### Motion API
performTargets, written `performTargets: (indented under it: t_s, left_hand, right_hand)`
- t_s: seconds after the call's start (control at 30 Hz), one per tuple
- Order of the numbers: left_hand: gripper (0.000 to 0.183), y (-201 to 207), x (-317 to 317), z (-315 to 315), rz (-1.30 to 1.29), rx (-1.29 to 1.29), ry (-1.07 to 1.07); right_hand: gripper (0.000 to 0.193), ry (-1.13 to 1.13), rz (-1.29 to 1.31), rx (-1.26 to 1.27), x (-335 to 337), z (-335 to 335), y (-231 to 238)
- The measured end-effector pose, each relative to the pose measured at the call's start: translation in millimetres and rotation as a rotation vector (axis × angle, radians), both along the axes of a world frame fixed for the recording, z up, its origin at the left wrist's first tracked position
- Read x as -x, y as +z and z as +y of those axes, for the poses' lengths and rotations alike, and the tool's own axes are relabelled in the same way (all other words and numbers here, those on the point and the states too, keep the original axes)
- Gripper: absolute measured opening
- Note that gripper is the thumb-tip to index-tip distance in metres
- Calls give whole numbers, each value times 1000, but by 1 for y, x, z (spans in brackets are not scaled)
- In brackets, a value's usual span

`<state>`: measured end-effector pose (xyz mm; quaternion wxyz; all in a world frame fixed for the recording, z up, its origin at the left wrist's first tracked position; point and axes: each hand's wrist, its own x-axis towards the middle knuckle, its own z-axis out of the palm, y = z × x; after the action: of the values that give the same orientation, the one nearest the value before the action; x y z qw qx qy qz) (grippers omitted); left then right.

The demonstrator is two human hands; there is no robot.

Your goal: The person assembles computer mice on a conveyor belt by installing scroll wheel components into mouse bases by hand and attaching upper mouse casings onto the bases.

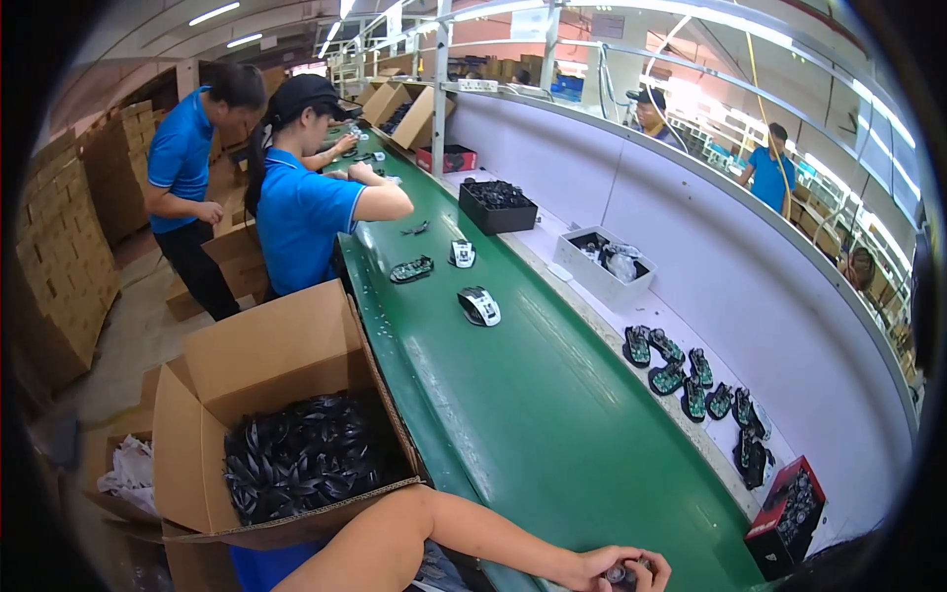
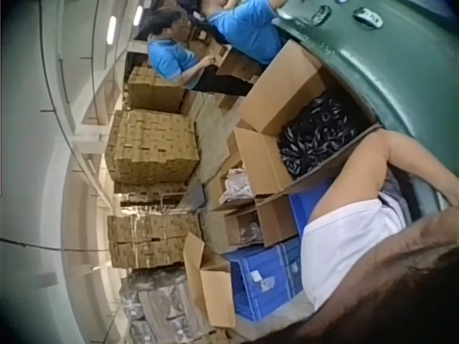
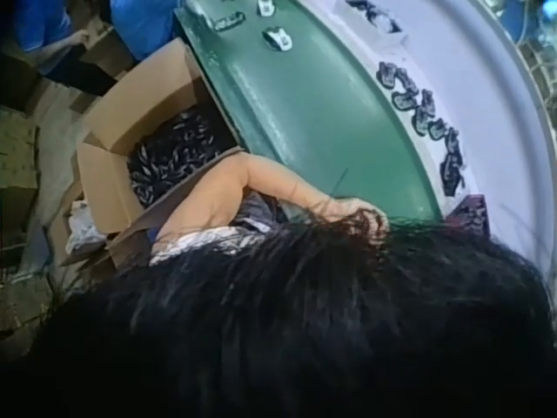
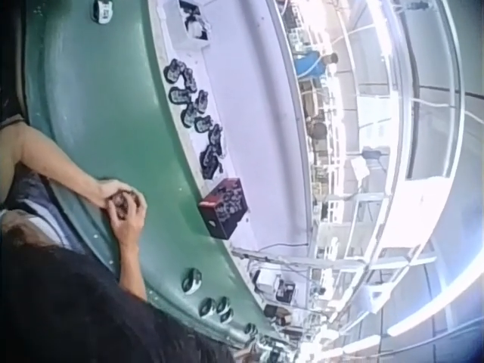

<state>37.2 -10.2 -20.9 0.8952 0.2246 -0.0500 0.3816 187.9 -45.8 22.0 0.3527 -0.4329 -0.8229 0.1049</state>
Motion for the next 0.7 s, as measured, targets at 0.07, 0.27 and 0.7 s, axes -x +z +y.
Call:
performTargets:
  t_s: [0.07,0.27,0.7]
  left_hand:
    - [52,-2,-2,0,145,-242,176]
    - [50,-4,0,5,235,288,-152]
    - [53,12,-3,8,282,348,-184]
  right_hand:
    - [48,-15,14,40,3,1,5]
    - [38,50,52,-26,-3,-2,-9]
    - [33,-91,0,12,-14,8,-28]
